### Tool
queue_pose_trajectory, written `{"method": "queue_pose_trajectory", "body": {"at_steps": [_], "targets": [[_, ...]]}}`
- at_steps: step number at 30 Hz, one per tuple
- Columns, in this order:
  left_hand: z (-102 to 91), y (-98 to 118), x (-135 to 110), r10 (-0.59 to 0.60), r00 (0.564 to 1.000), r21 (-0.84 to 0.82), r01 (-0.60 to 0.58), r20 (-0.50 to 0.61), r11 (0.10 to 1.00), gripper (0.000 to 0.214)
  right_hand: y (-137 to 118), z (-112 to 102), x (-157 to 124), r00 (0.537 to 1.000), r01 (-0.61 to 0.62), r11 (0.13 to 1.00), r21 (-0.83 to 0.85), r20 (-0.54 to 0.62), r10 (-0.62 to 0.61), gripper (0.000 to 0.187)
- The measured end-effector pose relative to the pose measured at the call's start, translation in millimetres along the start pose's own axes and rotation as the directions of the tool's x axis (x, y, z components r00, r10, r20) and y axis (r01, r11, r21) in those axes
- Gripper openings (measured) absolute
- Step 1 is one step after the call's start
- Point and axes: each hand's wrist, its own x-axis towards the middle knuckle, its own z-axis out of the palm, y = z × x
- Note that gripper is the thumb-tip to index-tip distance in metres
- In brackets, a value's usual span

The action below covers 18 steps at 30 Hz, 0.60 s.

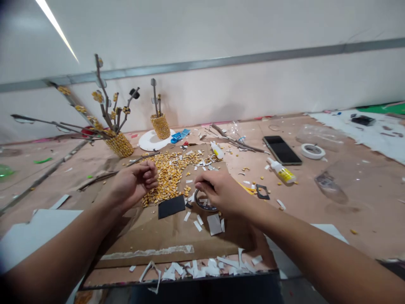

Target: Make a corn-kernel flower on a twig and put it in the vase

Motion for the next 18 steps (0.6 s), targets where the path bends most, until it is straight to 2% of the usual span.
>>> {"method": "queue_pose_trajectory", "body": {"at_steps": [3, 6, 8, 9, 11, 15, 18], "targets": [[0.9, 11, 9, 0.036, 0.998, 0.104, -0.031, -0.042, 0.994, 0.007, 3, 0, 2, 1.000, 0.011, 1.000, 0.002, 0.025, -0.011, 0.017], [7.1, 19, 32, 0.026, 0.997, 0.266, -0.004, -0.076, 0.964, 0.012, 4, 1, 4, 0.999, 0.019, 1.000, -0.004, 0.050, -0.019, 0.014], [16.2, 21, 56, -0.024, 0.994, 0.376, 0.063, -0.108, 0.925, 0.006, 4, 1, 5, 0.997, 0.022, 1.000, -0.011, 0.072, -0.021, 0.014], [22.4, 22, 70, -0.046, 0.990, 0.420, 0.098, -0.131, 0.902, 0.010, 2, 1, 6, 0.996, 0.023, 1.000, -0.016, 0.083, -0.022, 0.014], [37.1, 24, 100, -0.070, 0.983, 0.481, 0.145, -0.171, 0.865, 0.034, 0, 1, 6, 0.995, 0.027, 0.999, -0.034, 0.101, -0.024, 0.014], [67.2, 32, 154, -0.038, 0.973, 0.538, 0.159, -0.229, 0.828, 0.041, -6, -4, 7, 0.991, 0.043, 0.995, -0.087, 0.133, -0.031, 0.014], [80.7, 38, 181, -0.016, 0.971, 0.562, 0.153, -0.241, 0.813, 0.040, -7, -5, 8, 0.986, 0.072, 0.990, -0.118, 0.160, -0.052, 0.013]]}}
